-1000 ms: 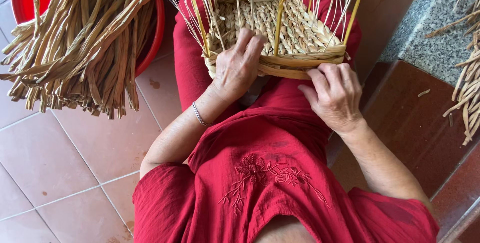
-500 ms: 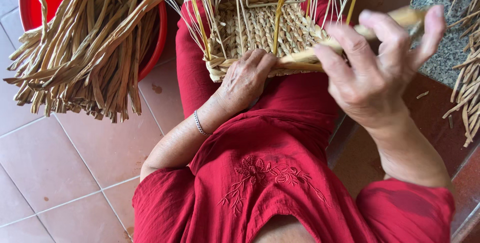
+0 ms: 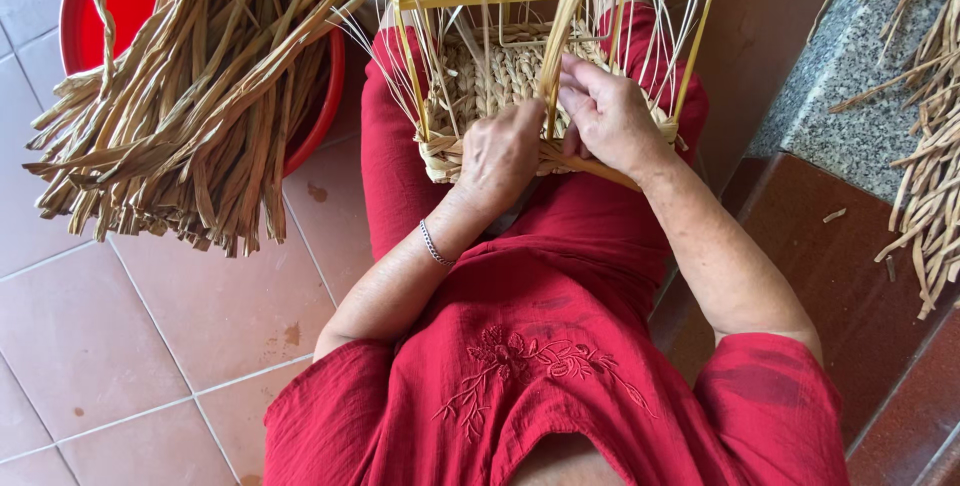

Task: The person sits on the floor weaving a basket from dried straw strips around a bamboo frame, threading and tightening strips over the woven base and up the upright stakes, working the basket on their lap and reaching to a pile of material beside them.

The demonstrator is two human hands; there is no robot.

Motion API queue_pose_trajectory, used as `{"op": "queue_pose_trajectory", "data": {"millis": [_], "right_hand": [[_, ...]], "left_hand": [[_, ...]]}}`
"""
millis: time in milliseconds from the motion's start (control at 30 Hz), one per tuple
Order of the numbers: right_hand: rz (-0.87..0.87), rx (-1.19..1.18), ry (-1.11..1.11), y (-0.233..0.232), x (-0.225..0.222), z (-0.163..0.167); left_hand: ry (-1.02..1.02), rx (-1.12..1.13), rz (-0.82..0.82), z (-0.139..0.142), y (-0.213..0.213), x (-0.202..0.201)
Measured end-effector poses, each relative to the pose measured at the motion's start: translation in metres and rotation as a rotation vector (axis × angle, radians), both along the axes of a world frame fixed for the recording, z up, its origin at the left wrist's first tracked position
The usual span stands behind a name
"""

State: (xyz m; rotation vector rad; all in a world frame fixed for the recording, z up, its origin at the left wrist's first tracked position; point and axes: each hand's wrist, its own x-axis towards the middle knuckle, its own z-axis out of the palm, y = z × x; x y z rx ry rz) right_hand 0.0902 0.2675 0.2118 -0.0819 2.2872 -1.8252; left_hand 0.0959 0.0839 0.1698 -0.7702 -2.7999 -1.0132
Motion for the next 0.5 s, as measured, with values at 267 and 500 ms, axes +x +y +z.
{"op": "queue_pose_trajectory", "data": {"millis": [267, 500], "right_hand": [[-0.071, -0.149, 0.019, 0.004, -0.004, -0.026], [-0.139, -0.030, 0.041, 0.027, 0.012, -0.029]], "left_hand": [[-0.188, -0.113, -0.161, 0.033, -0.005, -0.010], [0.260, 0.311, 0.147, 0.067, -0.085, 0.028]]}}
